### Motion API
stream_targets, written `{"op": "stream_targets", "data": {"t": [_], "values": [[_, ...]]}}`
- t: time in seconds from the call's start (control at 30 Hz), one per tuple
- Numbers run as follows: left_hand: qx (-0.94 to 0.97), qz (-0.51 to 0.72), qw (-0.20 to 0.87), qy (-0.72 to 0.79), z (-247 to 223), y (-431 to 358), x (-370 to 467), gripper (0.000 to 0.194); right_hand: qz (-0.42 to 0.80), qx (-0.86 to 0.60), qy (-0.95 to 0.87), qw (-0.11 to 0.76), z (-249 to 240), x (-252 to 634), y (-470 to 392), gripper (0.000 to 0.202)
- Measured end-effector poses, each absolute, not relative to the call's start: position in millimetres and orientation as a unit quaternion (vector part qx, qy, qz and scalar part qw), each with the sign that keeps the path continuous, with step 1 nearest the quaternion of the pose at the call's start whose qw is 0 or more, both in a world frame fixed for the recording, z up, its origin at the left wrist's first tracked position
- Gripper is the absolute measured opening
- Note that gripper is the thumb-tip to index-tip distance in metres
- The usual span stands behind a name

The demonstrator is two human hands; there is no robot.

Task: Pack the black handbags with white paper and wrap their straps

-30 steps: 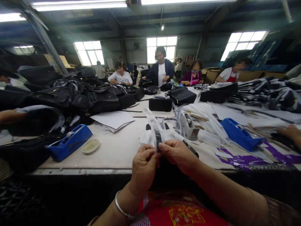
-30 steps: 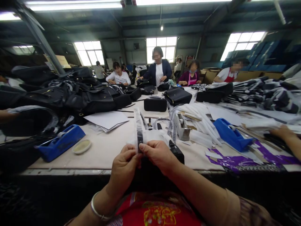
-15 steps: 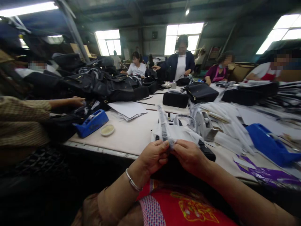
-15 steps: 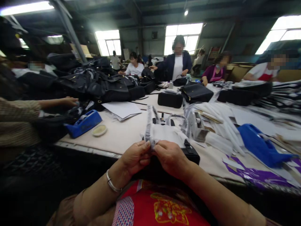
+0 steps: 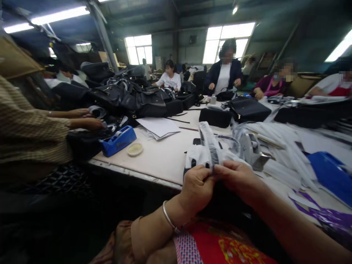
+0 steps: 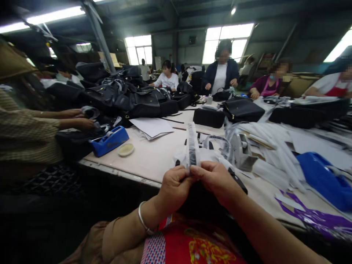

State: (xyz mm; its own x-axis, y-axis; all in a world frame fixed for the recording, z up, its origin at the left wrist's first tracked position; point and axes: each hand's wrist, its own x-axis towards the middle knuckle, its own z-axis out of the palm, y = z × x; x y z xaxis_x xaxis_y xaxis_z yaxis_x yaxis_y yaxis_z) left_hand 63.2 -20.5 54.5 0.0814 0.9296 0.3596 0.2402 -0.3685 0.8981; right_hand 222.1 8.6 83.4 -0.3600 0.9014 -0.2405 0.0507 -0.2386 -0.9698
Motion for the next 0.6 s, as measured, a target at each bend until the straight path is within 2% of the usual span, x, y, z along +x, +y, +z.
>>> {"op": "stream_targets", "data": {"t": [0.1,0.17,0.27,0.33,0.37,0.5,0.6], "values": [[0.662,0.5,0.312,0.464,52.0,-18.8,61.7,0.026,0.567,-0.469,-0.569,0.368,91.8,208.8,11.4,0.045],[0.658,0.485,0.349,0.459,56.5,-17.6,55.3,0.024,0.513,-0.458,-0.619,0.38,93.8,207.4,11.6,0.043],[0.562,0.448,0.571,0.397,68.7,-12.9,41.5,0.021,0.41,-0.429,-0.704,0.39,89.8,212.0,10.8,0.034],[0.434,0.43,0.717,0.337,75.8,-6.6,34.7,0.029,0.311,-0.383,-0.776,0.393,83.5,214.8,11.2,0.03],[0.38,0.427,0.757,0.317,78.3,-3.0,33.1,0.034,0.254,-0.356,-0.81,0.391,80.0,215.4,11.7,0.028],[0.31,0.44,0.779,0.322,81.1,7.8,38.0,0.04,0.074,-0.296,-0.881,0.36,70.2,216.5,13.4,0.021],[0.32,0.466,0.748,0.347,80.3,7.7,44.7,0.039,0.096,-0.315,-0.875,0.354,73.2,221.5,13.8,0.021]]}}
